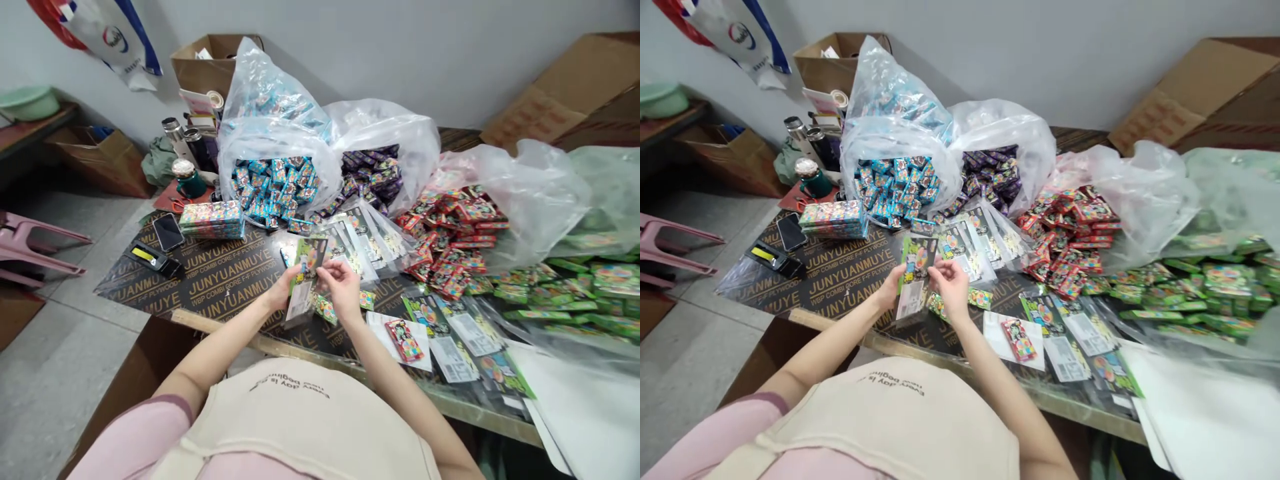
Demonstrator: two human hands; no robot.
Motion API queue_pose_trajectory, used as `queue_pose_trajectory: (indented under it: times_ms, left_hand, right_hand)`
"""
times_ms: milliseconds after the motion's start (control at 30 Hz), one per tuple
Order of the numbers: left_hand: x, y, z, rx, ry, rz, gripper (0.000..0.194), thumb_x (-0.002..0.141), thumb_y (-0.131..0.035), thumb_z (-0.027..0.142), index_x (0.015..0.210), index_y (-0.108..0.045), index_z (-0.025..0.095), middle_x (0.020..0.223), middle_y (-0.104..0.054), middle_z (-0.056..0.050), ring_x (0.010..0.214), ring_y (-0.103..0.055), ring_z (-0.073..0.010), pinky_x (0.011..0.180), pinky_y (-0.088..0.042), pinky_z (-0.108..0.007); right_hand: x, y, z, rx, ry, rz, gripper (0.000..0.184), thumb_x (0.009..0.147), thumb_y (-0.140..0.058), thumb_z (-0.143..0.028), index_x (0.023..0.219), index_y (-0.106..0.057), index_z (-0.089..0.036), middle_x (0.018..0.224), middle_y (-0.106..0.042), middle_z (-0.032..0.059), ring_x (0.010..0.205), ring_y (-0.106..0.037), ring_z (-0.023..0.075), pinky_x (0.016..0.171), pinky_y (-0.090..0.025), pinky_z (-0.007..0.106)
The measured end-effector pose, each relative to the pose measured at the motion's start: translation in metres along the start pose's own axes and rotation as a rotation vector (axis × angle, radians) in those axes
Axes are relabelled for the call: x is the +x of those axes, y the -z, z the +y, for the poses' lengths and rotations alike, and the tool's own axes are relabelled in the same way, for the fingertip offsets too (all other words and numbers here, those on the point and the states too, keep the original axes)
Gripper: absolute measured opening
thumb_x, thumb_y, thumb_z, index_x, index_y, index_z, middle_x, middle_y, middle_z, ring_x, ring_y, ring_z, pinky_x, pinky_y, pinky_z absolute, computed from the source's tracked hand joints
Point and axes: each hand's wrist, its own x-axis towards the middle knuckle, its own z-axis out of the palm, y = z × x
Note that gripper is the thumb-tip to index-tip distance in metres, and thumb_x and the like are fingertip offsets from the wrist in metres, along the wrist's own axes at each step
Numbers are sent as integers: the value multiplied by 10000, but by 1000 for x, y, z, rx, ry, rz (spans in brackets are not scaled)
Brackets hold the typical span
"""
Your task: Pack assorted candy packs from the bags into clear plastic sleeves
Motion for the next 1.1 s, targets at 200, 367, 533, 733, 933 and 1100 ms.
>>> queue_pose_trajectory:
  times_ms: [200, 367, 533, 733, 933, 1100]
  left_hand:
    - [-35, 2, -7, -47, 46, -97, 652, 713, -549, 626, 1111, -656, 120, 957, -721, -134, 939, -656, -270, 746, -497, -316]
    - [-44, 17, -16, 60, 70, -164, 672, 656, -686, 502, 1232, -599, 167, 1087, -690, -116, 914, -655, -228, 705, -473, -258]
    - [-40, 19, -18, 84, -8, -154, 765, 625, -743, 408, 1333, -526, 215, 1163, -659, -87, 950, -643, -234, 767, -471, -283]
    - [-48, 10, -6, 232, -44, -139, 504, 621, -763, 397, 1046, -691, 137, 1020, -698, -85, 986, -610, -249, 886, -427, -309]
    - [-48, 3, -5, 280, 10, -64, 395, 659, -704, 378, 969, -701, 133, 884, -711, -52, 829, -615, -203, 804, -440, -283]
    - [-47, 4, 0, 303, -76, -28, 316, 697, -671, 345, 922, -708, 126, 863, -714, -54, 856, -624, -208, 843, -449, -294]
  right_hand:
    - [-27, -2, -6, -491, 393, 180, 555, 688, -749, -420, 1146, -507, -220, 1098, -562, 102, 989, -548, 255, 876, -464, 429]
    - [-21, 9, -25, -440, 411, -124, 443, 706, -735, -419, 1058, -545, -229, 958, -596, 48, 889, -577, 222, 816, -473, 369]
    - [-16, 18, -38, -469, 413, -388, 308, 727, -722, -461, 662, -561, -207, 693, -562, 16, 720, -537, 191, 711, -445, 330]
    - [-12, 33, -41, -514, 248, -592, 448, 730, -722, -432, 1113, -613, -227, 987, -677, 47, 866, -587, 218, 785, -480, 347]
    - [-10, 27, -35, -463, 258, -497, 365, 802, -647, -392, 1139, -650, -250, 1024, -696, 56, 911, -628, 234, 861, -488, 397]
    - [-17, 18, -19, -350, 216, -55, 658, 631, -795, -439, 1226, -591, -248, 1228, -603, 111, 1134, -550, 299, 959, -451, 490]
